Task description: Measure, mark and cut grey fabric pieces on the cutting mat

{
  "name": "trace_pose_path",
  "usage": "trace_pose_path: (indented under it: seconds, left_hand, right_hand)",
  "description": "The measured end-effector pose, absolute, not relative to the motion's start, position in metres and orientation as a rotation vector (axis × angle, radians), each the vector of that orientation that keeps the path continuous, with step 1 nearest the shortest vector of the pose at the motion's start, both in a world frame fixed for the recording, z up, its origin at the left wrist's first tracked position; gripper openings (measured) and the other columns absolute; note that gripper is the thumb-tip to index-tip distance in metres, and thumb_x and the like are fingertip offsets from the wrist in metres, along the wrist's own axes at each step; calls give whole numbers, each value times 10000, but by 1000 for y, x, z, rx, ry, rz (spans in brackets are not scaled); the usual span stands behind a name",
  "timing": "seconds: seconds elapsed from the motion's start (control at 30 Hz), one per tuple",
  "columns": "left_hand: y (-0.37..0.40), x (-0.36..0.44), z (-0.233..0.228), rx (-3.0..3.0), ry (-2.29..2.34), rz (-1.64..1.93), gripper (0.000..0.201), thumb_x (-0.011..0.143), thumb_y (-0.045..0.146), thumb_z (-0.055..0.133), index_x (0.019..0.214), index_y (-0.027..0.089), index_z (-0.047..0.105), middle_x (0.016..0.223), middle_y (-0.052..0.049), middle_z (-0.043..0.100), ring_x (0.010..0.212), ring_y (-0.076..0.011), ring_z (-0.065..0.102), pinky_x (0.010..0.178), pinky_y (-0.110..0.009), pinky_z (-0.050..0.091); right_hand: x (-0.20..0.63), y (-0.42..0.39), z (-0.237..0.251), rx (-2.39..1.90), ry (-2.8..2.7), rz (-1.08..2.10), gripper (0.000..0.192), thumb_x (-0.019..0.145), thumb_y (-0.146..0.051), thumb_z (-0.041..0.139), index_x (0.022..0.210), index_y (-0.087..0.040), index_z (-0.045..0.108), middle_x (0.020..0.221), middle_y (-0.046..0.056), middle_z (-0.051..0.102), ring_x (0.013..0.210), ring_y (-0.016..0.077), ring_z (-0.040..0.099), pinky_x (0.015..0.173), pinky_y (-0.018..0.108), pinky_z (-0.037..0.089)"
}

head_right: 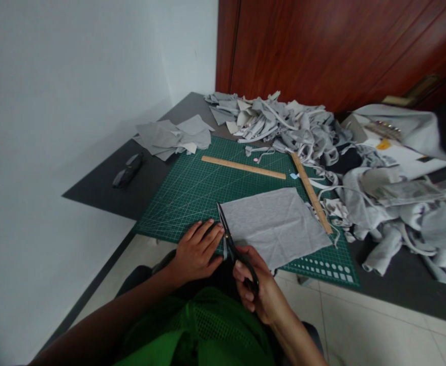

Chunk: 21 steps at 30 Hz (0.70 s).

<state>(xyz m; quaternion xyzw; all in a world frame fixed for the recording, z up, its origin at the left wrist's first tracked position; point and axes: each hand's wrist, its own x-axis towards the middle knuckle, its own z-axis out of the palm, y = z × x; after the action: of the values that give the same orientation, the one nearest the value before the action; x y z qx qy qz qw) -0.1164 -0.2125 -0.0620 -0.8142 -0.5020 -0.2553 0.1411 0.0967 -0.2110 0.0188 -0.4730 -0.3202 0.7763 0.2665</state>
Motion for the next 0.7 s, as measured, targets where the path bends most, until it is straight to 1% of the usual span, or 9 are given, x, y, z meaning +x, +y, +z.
trace_pose_path:
  seconds: [0.23,0.43,0.7]
  left_hand:
    - [-212,-117,-62,-2363,-1459,-707,587,985,497,567,1444,139,645,1471,-105,668,1410,-329,558,1204,-497,371]
    - [-213,-117,-62,-2364,-1445,-744,568,985,460,563,1435,123,648,1473,-105,666,1419,-332,549,1201,-503,377]
    - [-213,-118,-63,-2384,-1452,-716,560,988,466,564,1444,153,647,1479,-104,662,1427,-334,548,1217,-505,366]
  right_hand:
    - [94,-209,14,-1250,-852,2100,597,711,-578,894,1088,-263,554,657,-125,496,371,17,309,280,103,255]
    - [93,-212,13,-1228,-867,2090,519,772,-542,858,1095,-263,563,683,-112,516,376,19,317,291,104,249]
    - [91,-215,11,-1206,-807,2102,511,766,-534,861,1082,-258,570,672,-115,514,374,16,302,280,101,255]
